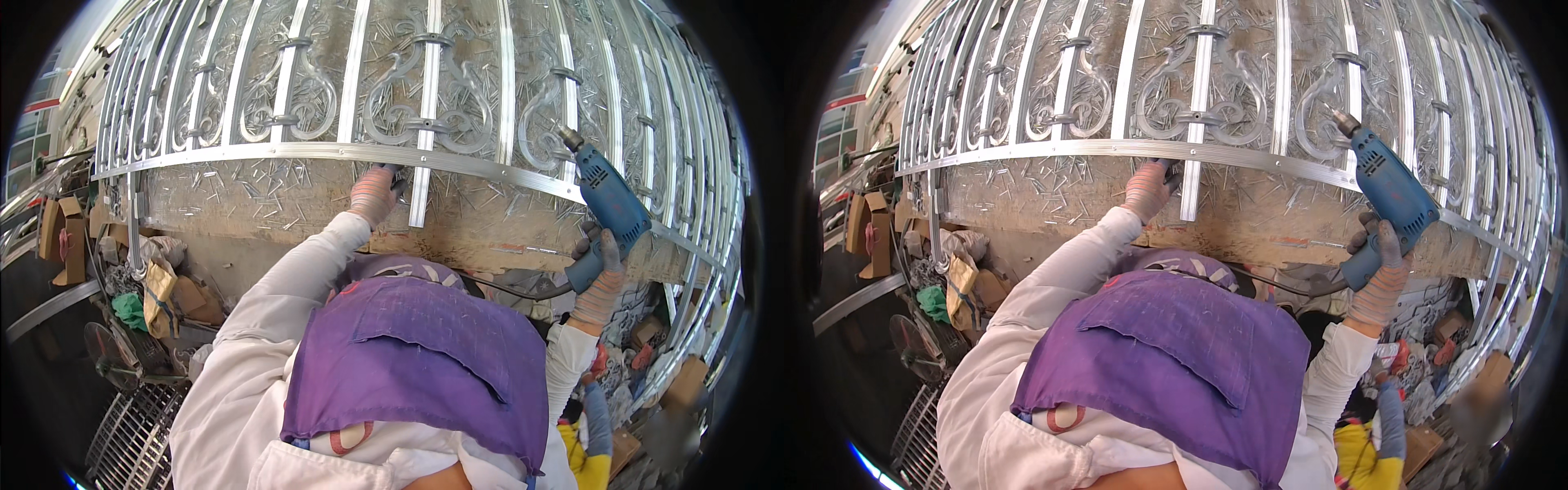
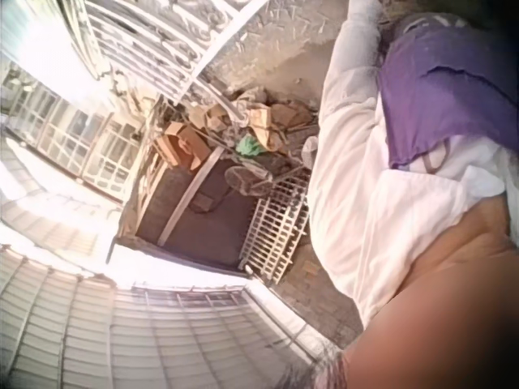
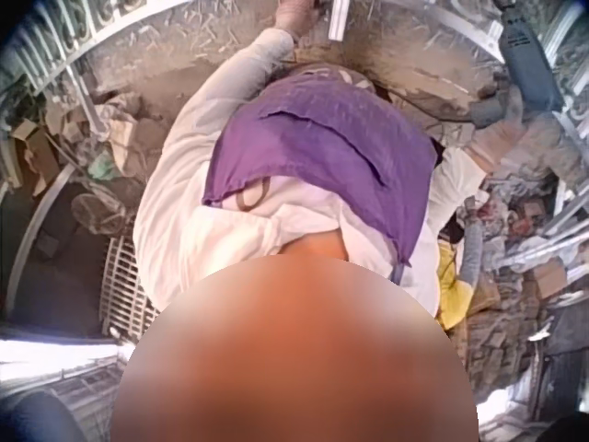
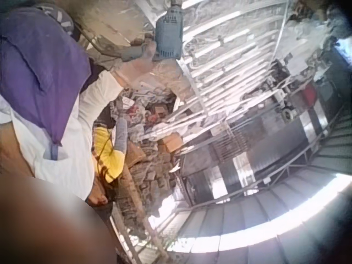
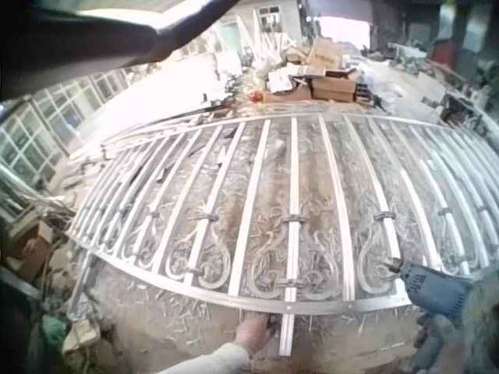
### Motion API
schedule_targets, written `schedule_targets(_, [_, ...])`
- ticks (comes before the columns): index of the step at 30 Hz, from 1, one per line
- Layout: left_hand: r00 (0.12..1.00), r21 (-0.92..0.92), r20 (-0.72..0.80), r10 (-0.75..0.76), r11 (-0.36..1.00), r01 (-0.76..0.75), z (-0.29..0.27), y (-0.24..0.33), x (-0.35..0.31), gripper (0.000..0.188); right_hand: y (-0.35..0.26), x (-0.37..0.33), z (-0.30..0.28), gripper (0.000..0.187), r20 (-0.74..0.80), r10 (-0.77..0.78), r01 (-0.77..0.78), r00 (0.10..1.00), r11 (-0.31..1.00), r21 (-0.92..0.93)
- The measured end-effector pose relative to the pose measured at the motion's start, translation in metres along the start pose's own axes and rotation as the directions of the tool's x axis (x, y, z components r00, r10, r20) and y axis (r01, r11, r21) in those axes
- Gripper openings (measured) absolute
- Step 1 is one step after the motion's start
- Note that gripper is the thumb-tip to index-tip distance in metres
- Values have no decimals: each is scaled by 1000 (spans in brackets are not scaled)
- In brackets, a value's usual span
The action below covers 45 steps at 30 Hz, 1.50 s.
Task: The person uses a corded drill to fasten decorative metal scroll pieces onto a large metal gate frame. They repeatedly pick up scrolls, position them on the frame, and drive screws to secure them in place.
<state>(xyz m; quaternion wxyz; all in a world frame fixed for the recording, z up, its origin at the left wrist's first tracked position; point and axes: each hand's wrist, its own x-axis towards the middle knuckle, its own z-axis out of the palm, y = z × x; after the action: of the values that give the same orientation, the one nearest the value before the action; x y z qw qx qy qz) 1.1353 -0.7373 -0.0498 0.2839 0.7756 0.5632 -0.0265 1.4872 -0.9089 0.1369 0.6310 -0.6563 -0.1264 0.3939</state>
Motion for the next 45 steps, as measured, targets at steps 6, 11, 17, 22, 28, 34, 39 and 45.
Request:
schedule_targets(6, [989,26,-50,-137,990,138,20,8,4,39,-8,9,4,46,87,-18,24,996,998,-63])
schedule_targets(11, [969,-41,-109,-222,975,219,1,11,-16,28,-7,16,2,50,94,-9,18,996,996,-90])
schedule_targets(17, [876,-499,-337,-345,854,145,-26,7,-50,18,1,43,-20,52,199,25,-11,980,997,-72])
schedule_targets(22, [902,-333,-420,-99,942,-52,-81,75,-13,18,-3,52,-21,54,181,38,-20,983,994,-104])
schedule_targets(28, [967,172,-253,25,985,20,-90,86,42,17,-7,53,-29,52,221,59,-44,973,996,-72])
schedule_targets(34, [970,279,-234,65,960,3,-97,97,49,18,1,62,-56,51,230,91,-83,969,996,-45])
schedule_targets(39, [987,439,-158,-20,894,88,-94,111,64,17,0,72,-68,51,247,131,-124,960,991,-45])
schedule_targets(45, [979,417,-99,-179,886,204,-87,120,69,19,-1,88,-66,51,311,158,-150,937,987,-52])
